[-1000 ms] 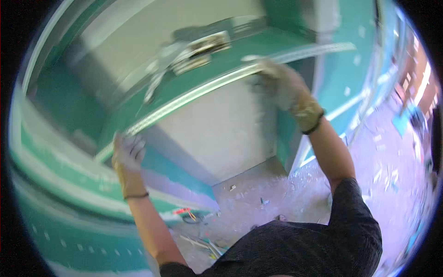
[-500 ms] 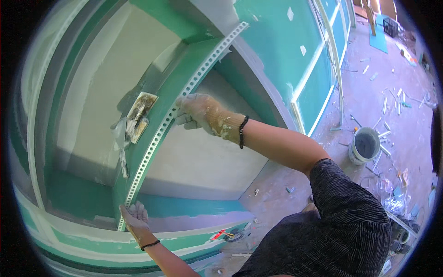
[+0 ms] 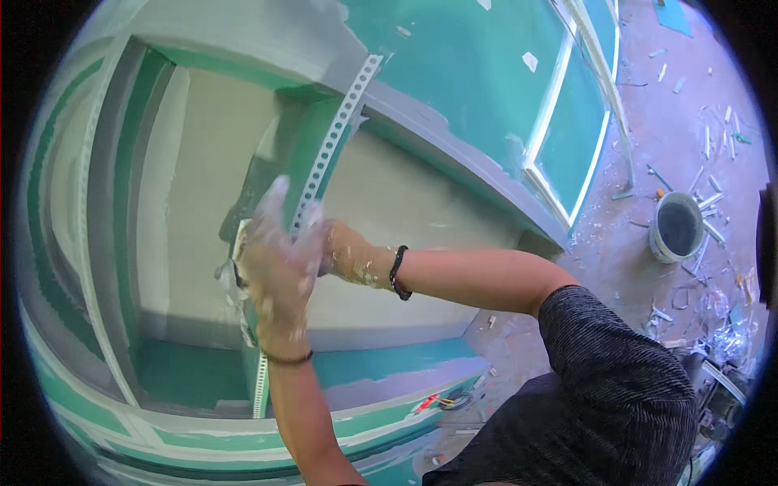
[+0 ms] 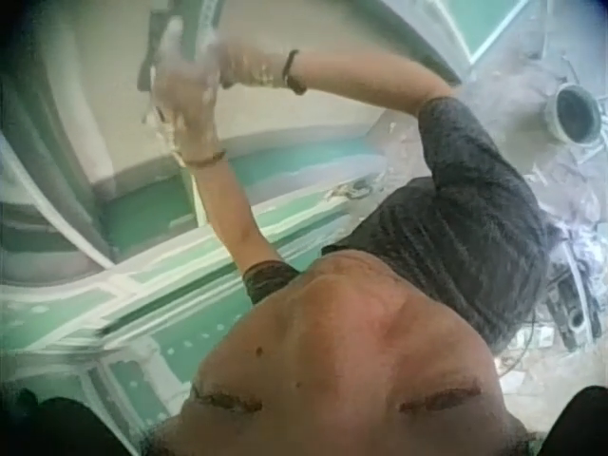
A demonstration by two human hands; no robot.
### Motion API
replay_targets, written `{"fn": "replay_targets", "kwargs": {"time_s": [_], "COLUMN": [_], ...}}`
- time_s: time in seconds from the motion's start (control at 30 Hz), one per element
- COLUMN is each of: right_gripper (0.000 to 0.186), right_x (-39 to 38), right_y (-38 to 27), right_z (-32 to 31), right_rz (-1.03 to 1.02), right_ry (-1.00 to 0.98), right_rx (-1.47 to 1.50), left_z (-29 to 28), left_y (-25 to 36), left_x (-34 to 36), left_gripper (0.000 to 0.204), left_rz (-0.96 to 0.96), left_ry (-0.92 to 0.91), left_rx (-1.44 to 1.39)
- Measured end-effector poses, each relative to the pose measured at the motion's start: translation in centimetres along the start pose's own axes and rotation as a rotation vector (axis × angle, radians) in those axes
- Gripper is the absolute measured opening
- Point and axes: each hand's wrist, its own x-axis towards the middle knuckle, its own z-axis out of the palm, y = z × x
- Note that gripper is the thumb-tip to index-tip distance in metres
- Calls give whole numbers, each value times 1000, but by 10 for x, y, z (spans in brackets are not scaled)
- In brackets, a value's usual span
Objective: Apply plaster to a wall and install corner beads for drywall finishing.
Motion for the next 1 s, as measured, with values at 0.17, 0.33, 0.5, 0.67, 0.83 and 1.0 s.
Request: {"fn": "replay_targets", "kwargs": {"time_s": [0.17, 0.33, 0.5, 0.67, 0.83, 1.0], "right_gripper": [26, 22, 31, 34, 40, 41], "right_x": [-11, 0, -3, -31, -33, 46], "right_y": [-8, 9, -8, -34, -95, -128], "right_z": [19, 8, -7, -55, -176, -240], "right_rz": [-550, -410, -231, -137, -467, -1049], "right_ry": [289, 34, -40, 25, 409, 562], "right_rx": [-205, -452, -358, -439, -893, -1307], "left_z": [44, 59, 64, 72, 63, 66], "left_y": [24, 27, 32, 15, 25, 23], "left_x": [48, 62, 68, 67, 63, 63], "left_gripper": [57, 53, 44, 43, 42, 42], "left_rz": [-48, -85, -139, -155, -132, -132], "left_ry": [-169, -203, -228, -209, -209, -189], "left_rx": [185, 198, 148, 167, 206, 186]}}
